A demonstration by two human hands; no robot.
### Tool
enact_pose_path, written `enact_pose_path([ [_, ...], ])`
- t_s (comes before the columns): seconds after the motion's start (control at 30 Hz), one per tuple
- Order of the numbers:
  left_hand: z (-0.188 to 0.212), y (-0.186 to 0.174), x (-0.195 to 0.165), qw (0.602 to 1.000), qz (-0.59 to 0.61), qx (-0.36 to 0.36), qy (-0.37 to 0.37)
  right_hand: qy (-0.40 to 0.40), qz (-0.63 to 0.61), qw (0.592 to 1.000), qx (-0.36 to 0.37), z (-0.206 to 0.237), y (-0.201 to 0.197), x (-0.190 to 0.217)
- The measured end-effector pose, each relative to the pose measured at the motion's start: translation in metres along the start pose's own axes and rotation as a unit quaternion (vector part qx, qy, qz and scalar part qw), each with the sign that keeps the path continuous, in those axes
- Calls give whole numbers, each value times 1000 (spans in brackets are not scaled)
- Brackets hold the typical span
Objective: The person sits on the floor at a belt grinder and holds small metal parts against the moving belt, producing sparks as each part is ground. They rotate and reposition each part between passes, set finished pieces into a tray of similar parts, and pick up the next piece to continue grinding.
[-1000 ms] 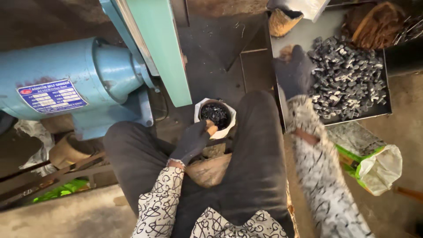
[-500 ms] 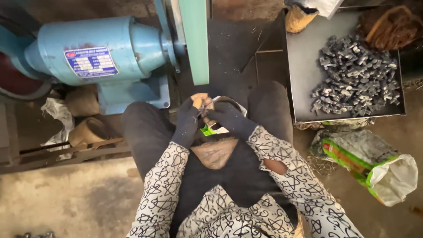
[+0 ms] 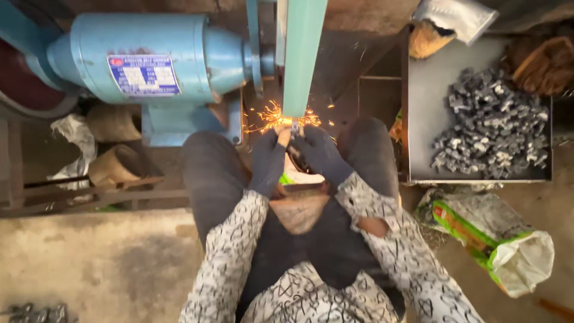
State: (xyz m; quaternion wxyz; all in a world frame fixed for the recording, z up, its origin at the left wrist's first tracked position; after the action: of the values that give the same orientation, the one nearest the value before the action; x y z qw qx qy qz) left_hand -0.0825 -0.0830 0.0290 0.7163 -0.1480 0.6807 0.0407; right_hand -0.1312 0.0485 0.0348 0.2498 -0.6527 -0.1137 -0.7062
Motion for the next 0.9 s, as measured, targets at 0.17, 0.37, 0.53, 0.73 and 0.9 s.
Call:
enact_pose_path([
  [0.17, -5, -12, 2, 985, -157, -36, -64, 58, -73, 996, 11, -4, 3, -25],
  [0.37, -4, -8, -8, 996, -80, -31, -32, 29, -6, 1000, -4, -2, -3, -14],
  [0.53, -2, -5, -12, 986, -167, -5, -11, -32, 9, 999, -8, 6, -6, 14],
  [0.73, -5, 6, -10, 986, -168, -4, 1, -3, -87, 996, -29, 1, -19, 19],
  [0.9, -4, 8, 4, 959, -281, -38, 4, 28, -64, 997, -23, -4, -20, 6],
])
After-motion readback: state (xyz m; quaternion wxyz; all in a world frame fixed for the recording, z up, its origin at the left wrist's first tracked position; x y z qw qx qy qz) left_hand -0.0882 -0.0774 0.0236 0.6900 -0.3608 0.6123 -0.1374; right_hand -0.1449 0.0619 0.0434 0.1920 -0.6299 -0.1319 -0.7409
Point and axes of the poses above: each hand's wrist, its own z-axis away from the middle knuckle, its own y-axis out of the palm, x = y × z, the point moved 9 cm from there along -z, towards the middle knuckle, and after that the axes turned 15 degrees about -z, right-handed, at the moved point
